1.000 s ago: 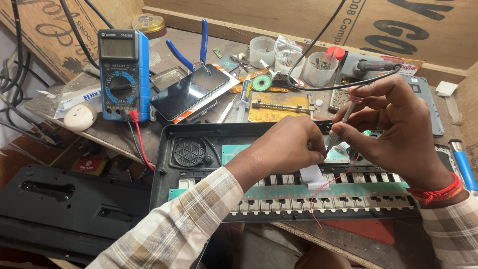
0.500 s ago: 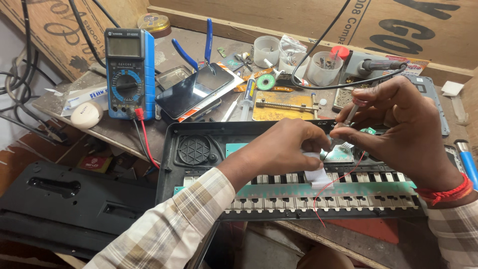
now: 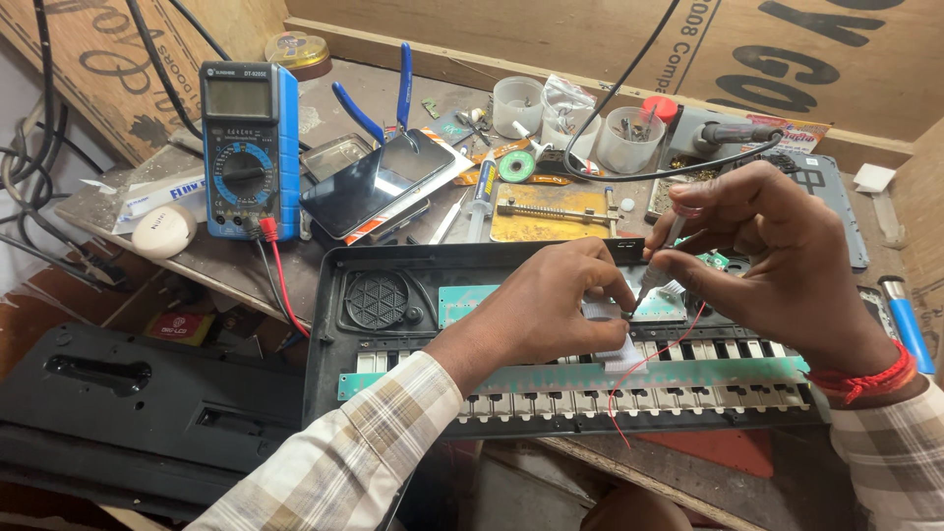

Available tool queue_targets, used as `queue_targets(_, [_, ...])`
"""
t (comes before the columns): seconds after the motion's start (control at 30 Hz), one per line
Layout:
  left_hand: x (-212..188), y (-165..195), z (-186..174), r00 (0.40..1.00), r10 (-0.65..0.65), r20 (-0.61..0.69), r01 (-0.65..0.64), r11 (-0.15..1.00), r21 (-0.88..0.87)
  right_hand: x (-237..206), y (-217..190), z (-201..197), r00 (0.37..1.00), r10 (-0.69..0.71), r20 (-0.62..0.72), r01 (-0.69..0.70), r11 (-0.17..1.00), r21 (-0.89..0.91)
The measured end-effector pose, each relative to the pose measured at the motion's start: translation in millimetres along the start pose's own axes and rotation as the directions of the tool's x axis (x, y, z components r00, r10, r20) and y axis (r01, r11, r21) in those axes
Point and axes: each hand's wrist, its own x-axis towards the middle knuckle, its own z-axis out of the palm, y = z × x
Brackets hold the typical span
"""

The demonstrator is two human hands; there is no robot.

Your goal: The person solders components on a small green circuit board seated inside an opened keyboard-style electronic device, holding the board steady with one hand while applying a soldering iron with the other. They reposition the board and continue soldering different joints across the workbench session.

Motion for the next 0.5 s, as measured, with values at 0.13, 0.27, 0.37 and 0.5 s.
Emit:
queue_targets(0.13, [0.7, 1.4, -1.0, 1.0, -0.021, 0.01, 0.021, 1.0, 0.005, 2.2, -2.6, 2.5, 0.998, -0.062, 0.001, 0.062, 0.996, -0.064])
queue_targets(0.27, [0.2, 2.7, -1.1, 1.0, -0.017, 0.002, 0.017, 1.0, 0.003, 3.0, -6.2, -0.9, 0.997, -0.064, 0.047, 0.064, 0.998, 0.001])
queue_targets(0.37, [0.6, 4.1, -0.2, 1.0, -0.022, 0.002, 0.022, 1.0, -0.007, 3.2, -5.5, -0.3, 1.0, -0.013, 0.006, 0.013, 1.0, 0.009])
queue_targets(0.5, [2.0, 3.9, -1.6, 0.999, -0.047, 0.022, 0.047, 0.999, 0.01, 4.3, -3.8, 2.2, 0.996, -0.089, -0.017, 0.088, 0.996, -0.023])
